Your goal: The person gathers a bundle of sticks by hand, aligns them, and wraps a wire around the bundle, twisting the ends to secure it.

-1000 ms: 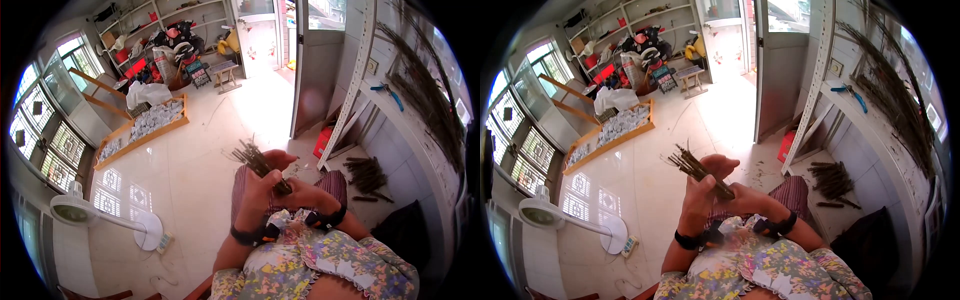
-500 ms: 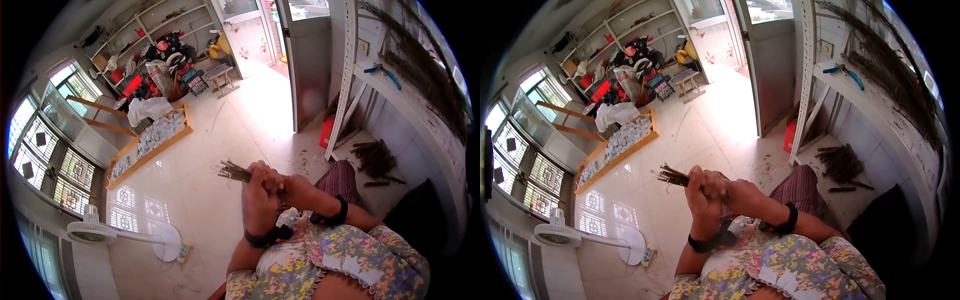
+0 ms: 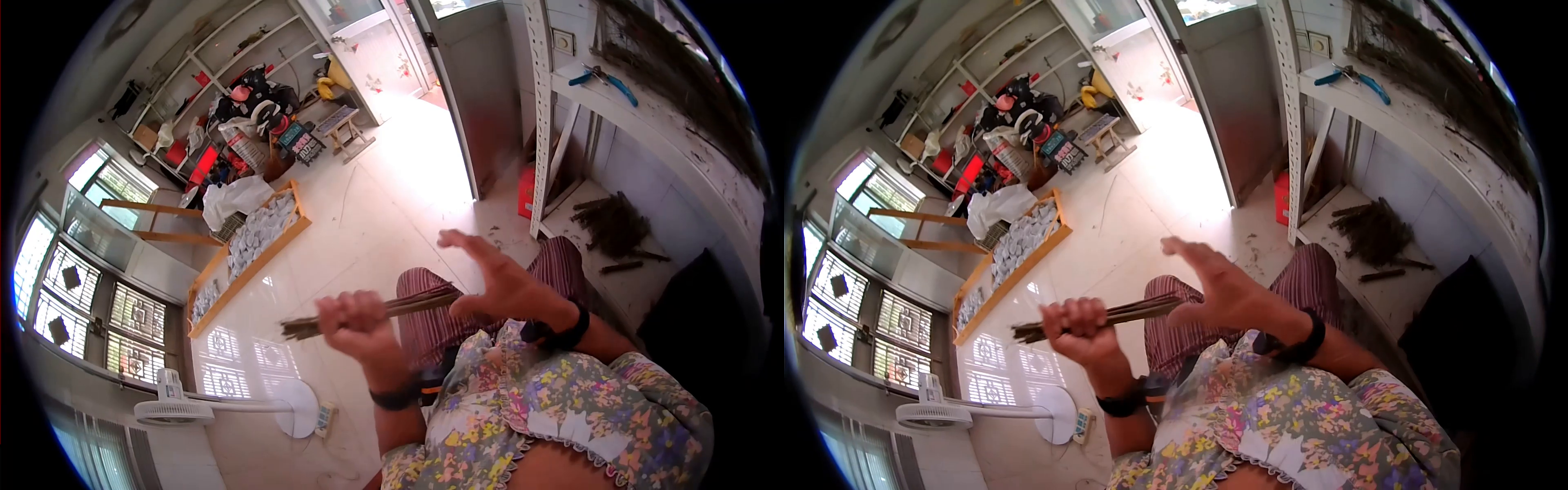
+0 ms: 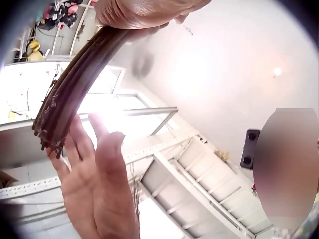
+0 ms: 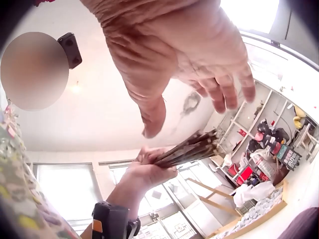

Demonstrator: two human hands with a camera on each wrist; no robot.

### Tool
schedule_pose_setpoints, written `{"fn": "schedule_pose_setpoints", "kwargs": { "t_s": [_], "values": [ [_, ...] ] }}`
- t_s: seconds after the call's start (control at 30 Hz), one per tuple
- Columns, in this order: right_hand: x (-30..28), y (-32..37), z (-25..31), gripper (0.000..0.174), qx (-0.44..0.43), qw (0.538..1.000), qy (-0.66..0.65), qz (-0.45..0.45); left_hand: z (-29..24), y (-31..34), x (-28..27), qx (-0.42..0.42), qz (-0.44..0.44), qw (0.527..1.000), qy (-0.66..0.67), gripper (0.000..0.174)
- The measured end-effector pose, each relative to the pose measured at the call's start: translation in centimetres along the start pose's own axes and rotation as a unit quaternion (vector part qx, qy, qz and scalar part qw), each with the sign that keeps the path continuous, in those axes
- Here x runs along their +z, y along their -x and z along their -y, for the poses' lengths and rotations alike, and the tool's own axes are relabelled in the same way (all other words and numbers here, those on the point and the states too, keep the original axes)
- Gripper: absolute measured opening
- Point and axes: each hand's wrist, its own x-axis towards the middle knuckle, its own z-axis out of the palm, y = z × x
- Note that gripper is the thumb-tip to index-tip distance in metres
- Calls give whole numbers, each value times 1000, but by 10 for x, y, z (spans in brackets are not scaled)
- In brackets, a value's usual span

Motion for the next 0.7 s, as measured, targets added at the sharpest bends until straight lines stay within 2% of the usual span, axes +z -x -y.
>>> {"fn": "schedule_pose_setpoints", "kwargs": {
  "t_s": [0.17, 0.27, 0.37, 0.5, 0.6, 0.7],
  "values": [
    [-2, 2, -4, 89, -51, 987, 75, -136, -37, -6, -17, 36, -17, 996, 80, 48],
    [-1, 0, 9, 86, -121, 976, 132, -120, -36, -4, -13, 33, 10, 995, 96, 48],
    [11, 3, 17, 85, -146, 973, 168, -57, -27, 1, -4, 19, 5, 996, 81, 48],
    [24, 9, 6, 89, -94, 986, 135, 24, -21, 3, -7, 2, 7, 996, 85, 47],
    [21, 10, 12, 89, -87, 983, 154, 39, -12, 9, -3, -3, -57, 996, 67, 46],
    [26, 9, 11, 90, -86, 982, 163, 51, 11, 22, 10, -7, -7, 999, -33, 41]
  ]
}}
